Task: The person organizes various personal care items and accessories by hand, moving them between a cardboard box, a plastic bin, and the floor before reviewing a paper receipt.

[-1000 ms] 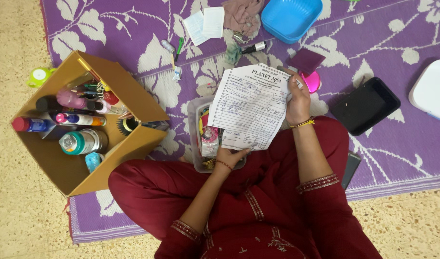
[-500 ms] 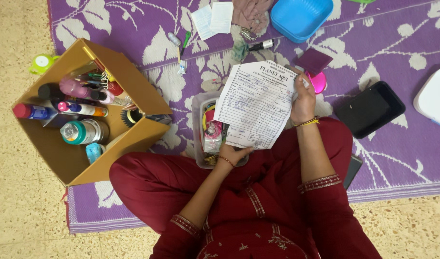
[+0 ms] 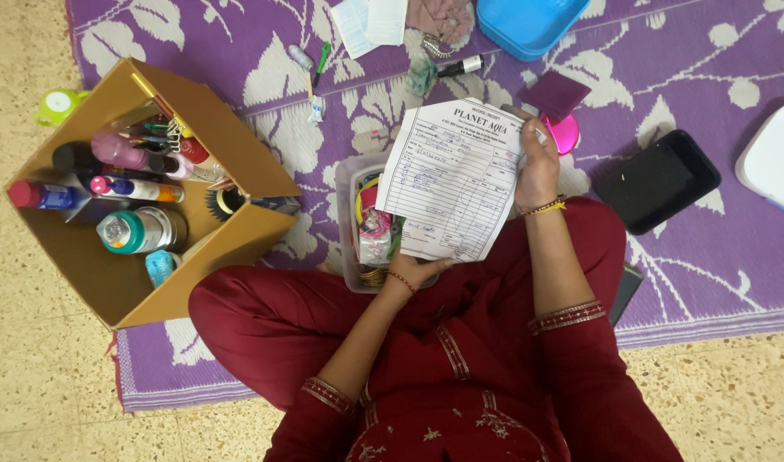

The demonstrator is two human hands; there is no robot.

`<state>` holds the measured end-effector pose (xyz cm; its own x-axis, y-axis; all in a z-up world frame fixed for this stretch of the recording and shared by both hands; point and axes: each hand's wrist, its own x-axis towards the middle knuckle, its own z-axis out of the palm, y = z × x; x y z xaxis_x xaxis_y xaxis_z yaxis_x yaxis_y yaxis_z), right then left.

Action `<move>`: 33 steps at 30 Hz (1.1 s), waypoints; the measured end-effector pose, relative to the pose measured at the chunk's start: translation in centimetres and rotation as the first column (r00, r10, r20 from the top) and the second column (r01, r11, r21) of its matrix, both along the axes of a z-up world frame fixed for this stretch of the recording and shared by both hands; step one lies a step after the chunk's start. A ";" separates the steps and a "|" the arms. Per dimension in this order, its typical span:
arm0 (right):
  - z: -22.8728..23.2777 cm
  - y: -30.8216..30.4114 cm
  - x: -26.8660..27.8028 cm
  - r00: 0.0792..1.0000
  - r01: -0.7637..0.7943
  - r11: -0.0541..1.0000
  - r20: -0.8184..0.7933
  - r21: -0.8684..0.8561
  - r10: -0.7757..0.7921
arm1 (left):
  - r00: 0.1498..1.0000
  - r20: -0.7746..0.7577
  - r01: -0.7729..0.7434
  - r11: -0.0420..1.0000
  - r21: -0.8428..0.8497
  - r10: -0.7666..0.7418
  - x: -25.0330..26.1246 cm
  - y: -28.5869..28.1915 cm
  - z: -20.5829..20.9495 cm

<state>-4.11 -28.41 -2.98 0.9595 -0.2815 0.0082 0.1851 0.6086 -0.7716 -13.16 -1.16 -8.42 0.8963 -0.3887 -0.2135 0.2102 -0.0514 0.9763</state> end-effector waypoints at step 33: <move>0.5 0.2 -0.2 1.000 -0.016 0.996 -0.027 -0.088 0.013 | 0.986 -0.157 0.042 0.997 -0.071 -0.052 -0.1 -0.1 2.1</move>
